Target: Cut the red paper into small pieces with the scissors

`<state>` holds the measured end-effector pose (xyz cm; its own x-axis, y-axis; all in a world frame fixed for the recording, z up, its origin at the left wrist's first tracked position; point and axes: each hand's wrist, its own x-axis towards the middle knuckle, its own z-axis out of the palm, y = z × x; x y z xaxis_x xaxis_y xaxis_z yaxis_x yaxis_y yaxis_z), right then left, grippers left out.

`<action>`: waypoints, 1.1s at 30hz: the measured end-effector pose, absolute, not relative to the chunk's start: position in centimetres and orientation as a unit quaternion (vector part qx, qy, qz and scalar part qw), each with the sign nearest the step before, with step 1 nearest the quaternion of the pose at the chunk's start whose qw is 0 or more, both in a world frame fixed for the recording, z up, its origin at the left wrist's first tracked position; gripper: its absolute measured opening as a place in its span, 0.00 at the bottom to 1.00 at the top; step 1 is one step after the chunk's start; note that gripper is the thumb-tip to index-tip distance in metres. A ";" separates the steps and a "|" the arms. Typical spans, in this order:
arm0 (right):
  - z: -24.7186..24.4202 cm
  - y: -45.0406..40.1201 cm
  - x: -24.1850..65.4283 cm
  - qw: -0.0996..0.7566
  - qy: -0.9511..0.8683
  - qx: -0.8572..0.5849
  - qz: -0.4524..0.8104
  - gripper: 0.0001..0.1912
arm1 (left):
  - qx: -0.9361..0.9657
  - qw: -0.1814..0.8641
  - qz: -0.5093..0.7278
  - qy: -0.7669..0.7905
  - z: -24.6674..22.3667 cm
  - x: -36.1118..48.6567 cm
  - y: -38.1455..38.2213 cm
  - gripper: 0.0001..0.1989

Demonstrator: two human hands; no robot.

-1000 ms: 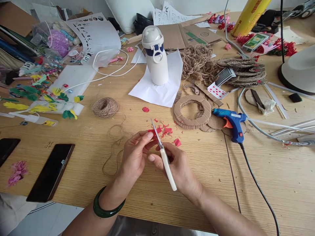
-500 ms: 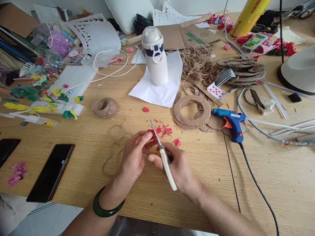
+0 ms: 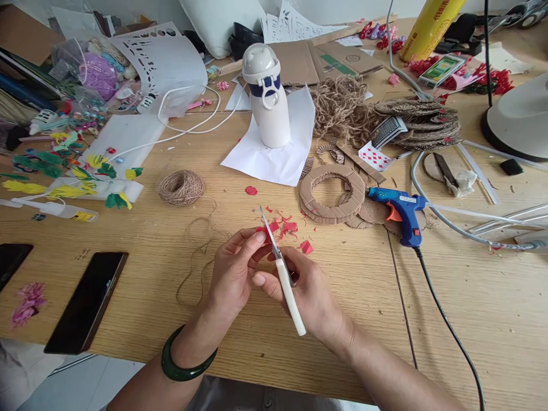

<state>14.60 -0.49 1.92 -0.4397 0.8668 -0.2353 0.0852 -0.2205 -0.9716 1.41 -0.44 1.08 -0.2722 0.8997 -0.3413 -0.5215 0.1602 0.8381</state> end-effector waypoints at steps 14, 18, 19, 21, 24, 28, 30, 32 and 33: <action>1.9 -0.5 14.5 0.313 -0.558 -0.440 0.630 0.19 | 0.176 0.594 0.616 0.486 1.0 1.2 -0.4 0.06; 1.9 -0.5 14.4 0.316 -0.561 -0.440 0.626 0.18 | 0.167 0.602 0.618 0.478 1.1 1.2 -0.4 0.06; 1.8 -0.5 14.4 0.316 -0.562 -0.439 0.626 0.18 | 0.166 0.604 0.617 0.477 1.1 1.2 -0.4 0.06; 1.8 -0.5 14.4 0.318 -0.562 -0.440 0.625 0.18 | 0.167 0.606 0.616 0.476 1.2 1.1 -0.4 0.06; 1.7 -0.5 14.5 0.316 -0.560 -0.447 0.622 0.20 | 0.170 0.608 0.615 0.473 1.2 1.1 -0.4 0.06; 1.7 -0.5 14.5 0.307 -0.557 -0.457 0.622 0.21 | 0.175 0.604 0.614 0.477 1.2 1.1 -0.3 0.06; 1.8 -0.5 14.4 0.303 -0.555 -0.461 0.623 0.22 | 0.172 0.604 0.611 0.482 1.1 1.0 -0.2 0.06; 1.8 -0.6 14.4 0.299 -0.553 -0.464 0.624 0.23 | 0.168 0.603 0.609 0.486 1.0 1.0 -0.2 0.07; 1.8 -0.6 14.3 0.299 -0.552 -0.464 0.625 0.23 | 0.167 0.602 0.610 0.487 1.0 1.0 -0.2 0.07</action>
<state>14.33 -0.59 1.85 -0.3908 0.8855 -0.2514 0.1386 -0.2134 -0.9671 0.96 -0.19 1.02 -0.2184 0.8972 -0.3839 -0.5720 0.2010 0.7953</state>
